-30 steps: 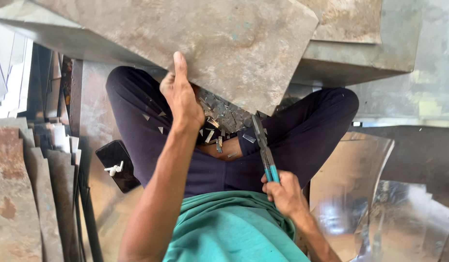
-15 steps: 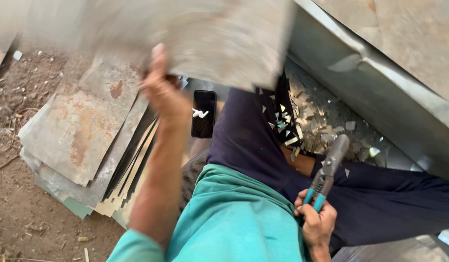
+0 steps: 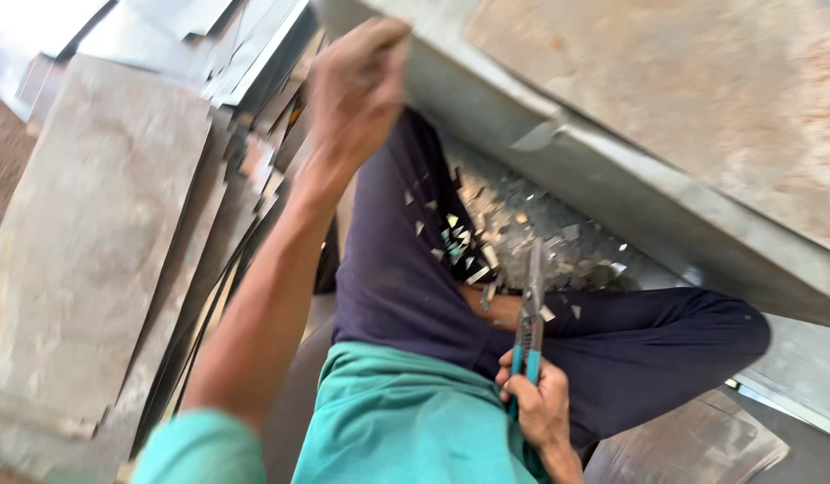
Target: The person sits cross-legged on the floor and uses tin snips to cut a large, rusty metal sheet into smaller rectangular pieces. The cut pieces fall onto the floor around them as they continue cutting.
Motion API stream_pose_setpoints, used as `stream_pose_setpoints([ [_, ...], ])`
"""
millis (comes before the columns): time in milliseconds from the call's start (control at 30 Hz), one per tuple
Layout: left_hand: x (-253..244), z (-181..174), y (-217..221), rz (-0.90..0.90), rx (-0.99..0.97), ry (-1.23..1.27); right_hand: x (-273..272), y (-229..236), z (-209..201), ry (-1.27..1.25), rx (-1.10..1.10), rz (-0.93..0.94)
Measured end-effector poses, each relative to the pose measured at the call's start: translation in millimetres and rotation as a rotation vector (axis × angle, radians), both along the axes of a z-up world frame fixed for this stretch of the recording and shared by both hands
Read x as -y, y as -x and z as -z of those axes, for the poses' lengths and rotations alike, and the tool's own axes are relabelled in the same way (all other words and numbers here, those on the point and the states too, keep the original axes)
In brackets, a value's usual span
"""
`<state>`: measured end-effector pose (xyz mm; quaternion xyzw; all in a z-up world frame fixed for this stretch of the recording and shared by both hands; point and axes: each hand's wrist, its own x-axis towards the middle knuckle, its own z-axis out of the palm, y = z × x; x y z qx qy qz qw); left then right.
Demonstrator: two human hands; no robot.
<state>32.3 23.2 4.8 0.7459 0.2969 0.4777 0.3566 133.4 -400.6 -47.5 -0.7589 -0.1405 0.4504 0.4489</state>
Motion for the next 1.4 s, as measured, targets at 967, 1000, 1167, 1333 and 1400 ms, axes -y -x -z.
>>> stream_pose_setpoints([
  [967,159,37,-1,0.070,0.554,1.293,-134,-107,-106,0.529,-0.017,-0.864],
  [1000,158,40,-2,0.063,0.584,1.290,-141,-109,-106,0.532,-0.002,-0.888],
  [1167,169,53,-9,0.074,0.643,1.257,-163,-125,-112,0.572,0.127,-1.047],
  [1333,170,53,5,0.043,0.630,1.290,-163,-137,-106,0.675,0.323,-1.131],
  [1400,152,41,5,0.174,0.508,1.187,-146,-143,-103,0.658,0.361,-1.103],
])
